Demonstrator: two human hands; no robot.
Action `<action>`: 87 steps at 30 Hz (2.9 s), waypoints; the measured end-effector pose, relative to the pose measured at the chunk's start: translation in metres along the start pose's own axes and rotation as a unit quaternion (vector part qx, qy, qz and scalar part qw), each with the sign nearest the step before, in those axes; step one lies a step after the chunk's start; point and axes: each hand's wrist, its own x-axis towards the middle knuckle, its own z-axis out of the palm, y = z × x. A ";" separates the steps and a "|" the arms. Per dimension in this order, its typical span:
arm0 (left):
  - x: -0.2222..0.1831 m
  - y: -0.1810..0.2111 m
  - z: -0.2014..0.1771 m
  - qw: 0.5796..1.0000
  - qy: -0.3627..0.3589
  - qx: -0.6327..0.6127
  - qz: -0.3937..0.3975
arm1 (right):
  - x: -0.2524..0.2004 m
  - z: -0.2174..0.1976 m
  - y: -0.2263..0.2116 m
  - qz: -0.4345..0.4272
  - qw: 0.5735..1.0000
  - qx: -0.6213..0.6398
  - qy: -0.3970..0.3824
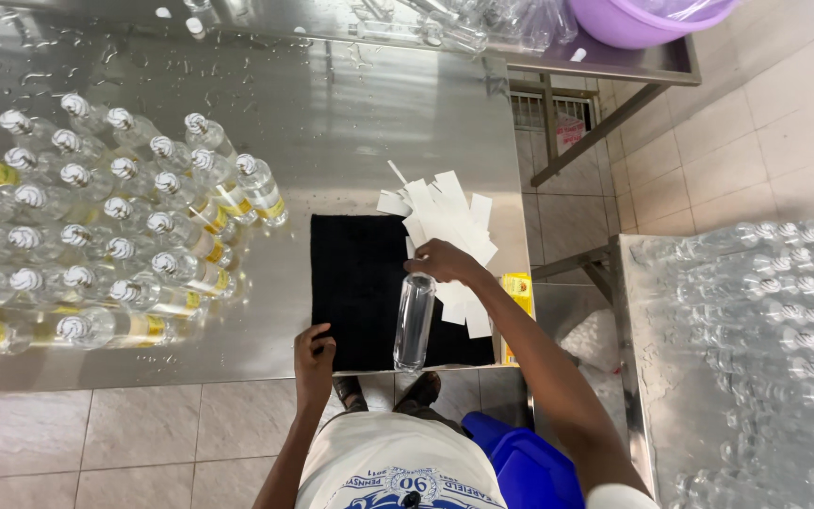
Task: The person repeatedly picks up a clear plastic bottle from a table, wraps a yellow label around it by hand, and places the labeled bottle onto a second table. This process is repeated for multiple bottles.
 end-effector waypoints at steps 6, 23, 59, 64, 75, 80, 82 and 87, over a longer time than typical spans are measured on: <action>0.003 -0.024 0.038 0.996 -0.084 0.030 0.002 | 0.101 0.062 0.077 0.057 0.993 0.074 -0.076; -0.011 0.028 0.088 0.990 -0.072 0.103 -0.057 | -0.154 0.031 0.151 0.296 0.826 0.314 0.362; -0.080 0.175 0.142 0.953 -0.149 -0.257 -0.057 | -0.278 0.022 -0.069 -0.212 0.801 -0.110 0.549; -0.084 0.188 0.128 0.945 -0.192 -0.262 -0.029 | -0.269 0.022 -0.079 -0.199 0.825 -0.053 0.526; -0.083 0.175 0.106 0.948 -0.160 -0.272 -0.034 | -0.268 0.039 -0.098 -0.199 0.847 0.000 0.493; -0.085 0.175 0.100 0.952 -0.159 -0.260 -0.029 | -0.271 0.045 -0.101 -0.219 0.856 0.004 0.469; -0.086 0.175 0.097 0.952 -0.160 -0.260 -0.021 | -0.273 0.044 -0.103 -0.221 0.860 -0.008 0.461; -0.089 0.178 0.095 0.951 -0.170 -0.257 0.001 | -0.274 0.046 -0.106 -0.230 0.867 -0.001 0.441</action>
